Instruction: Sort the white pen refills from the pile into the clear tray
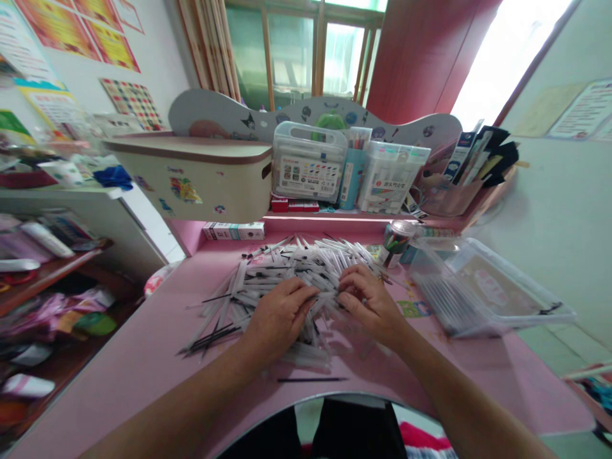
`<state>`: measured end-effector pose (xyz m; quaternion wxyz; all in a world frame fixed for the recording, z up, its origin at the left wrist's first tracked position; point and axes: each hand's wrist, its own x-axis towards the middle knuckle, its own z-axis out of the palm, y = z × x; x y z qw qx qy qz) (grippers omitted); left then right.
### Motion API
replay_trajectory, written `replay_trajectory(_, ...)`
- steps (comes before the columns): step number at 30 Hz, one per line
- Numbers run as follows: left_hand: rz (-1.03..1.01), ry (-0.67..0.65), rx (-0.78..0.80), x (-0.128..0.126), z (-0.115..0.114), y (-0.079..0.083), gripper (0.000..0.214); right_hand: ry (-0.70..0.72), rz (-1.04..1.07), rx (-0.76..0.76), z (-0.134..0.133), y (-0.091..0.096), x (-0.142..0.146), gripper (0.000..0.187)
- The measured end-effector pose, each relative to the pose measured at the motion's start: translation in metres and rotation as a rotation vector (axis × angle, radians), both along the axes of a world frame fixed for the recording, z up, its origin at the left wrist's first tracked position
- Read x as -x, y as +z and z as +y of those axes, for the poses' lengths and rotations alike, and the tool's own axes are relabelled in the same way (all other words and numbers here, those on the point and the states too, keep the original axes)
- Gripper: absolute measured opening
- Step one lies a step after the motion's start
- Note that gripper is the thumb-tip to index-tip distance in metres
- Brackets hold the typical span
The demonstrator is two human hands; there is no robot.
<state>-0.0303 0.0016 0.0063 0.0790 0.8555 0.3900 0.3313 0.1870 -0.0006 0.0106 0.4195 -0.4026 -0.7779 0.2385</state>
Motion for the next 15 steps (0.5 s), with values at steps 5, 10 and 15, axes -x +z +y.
replay_trajectory(5, 0.007, -0.003, -0.013, 0.0006, 0.0002, -0.0012, 0.022, 0.017, 0.008, -0.029, -0.0024, 0.0018, 0.0011, 0.007)
replay_trajectory(10, 0.015, -0.003, -0.012, 0.0004, 0.0001, -0.0017, 0.022, -0.016, -0.037, -0.070, -0.0010, 0.0004, 0.0008, 0.015)
replay_trajectory(15, 0.008, 0.002, -0.002, -0.0001, 0.0002, -0.0004, 0.022, 0.008, -0.004, -0.016, -0.0030, 0.0024, 0.0015, 0.008)
